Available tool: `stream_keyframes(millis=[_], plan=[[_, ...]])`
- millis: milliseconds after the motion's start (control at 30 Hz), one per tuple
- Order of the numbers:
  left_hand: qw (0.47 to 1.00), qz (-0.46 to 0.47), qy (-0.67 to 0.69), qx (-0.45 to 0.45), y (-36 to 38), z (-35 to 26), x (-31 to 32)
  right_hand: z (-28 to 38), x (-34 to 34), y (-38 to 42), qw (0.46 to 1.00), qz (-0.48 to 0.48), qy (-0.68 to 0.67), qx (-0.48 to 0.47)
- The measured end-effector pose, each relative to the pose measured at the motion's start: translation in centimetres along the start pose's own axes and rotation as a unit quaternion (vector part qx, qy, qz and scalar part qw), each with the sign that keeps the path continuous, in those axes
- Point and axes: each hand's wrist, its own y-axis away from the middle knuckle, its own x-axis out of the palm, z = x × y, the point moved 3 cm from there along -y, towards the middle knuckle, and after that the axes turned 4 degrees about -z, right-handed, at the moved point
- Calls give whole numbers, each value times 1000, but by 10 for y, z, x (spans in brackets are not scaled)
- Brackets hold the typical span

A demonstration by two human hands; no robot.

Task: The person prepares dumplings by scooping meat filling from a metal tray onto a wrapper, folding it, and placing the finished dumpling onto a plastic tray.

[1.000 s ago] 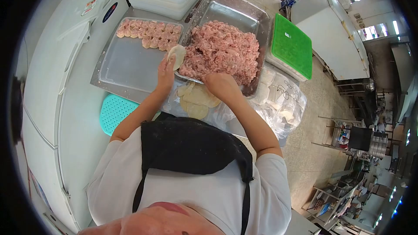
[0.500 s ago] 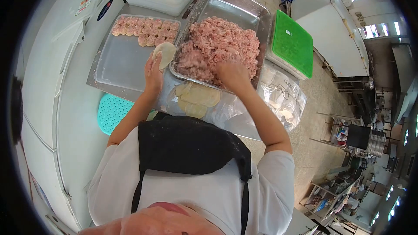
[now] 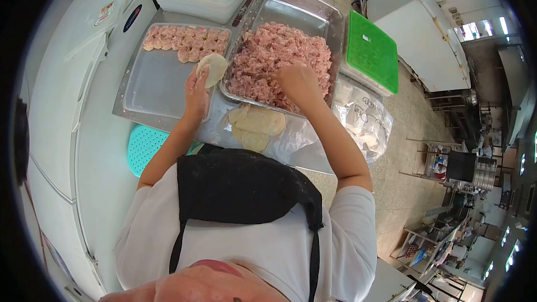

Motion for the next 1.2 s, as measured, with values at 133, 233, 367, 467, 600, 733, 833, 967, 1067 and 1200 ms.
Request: stream_keyframes(millis=[133,233,367,467,600,733,833,967,1067,1200], plan=[[999,-21,-9,-33,2,2,-7,6,-23,-4,990,-118,63,-50],[997,-3,-40,-65,9,19,-7,19,8,-8,987,-138,56,-59],[987,11,-155,31,20,9,3,30,20,13,996,-63,-21,-63],[992,10,-120,32,18,16,4,31,21,27,996,-30,-56,-55],[993,-5,-114,32,17,21,4,12,36,48,984,-29,-167,-53],[997,-57,32,-37,14,23,4,-5,21,60,964,19,-265,13],[995,-73,58,-45,13,24,0,-6,-27,55,989,-32,-141,12],[996,-57,54,-30,15,16,2,23,15,51,994,-9,-60,-96],[999,-38,32,-20,9,23,4,32,-8,54,994,-26,8,-102],[999,-37,28,-27,4,17,1,24,-72,46,992,-7,72,-99]])
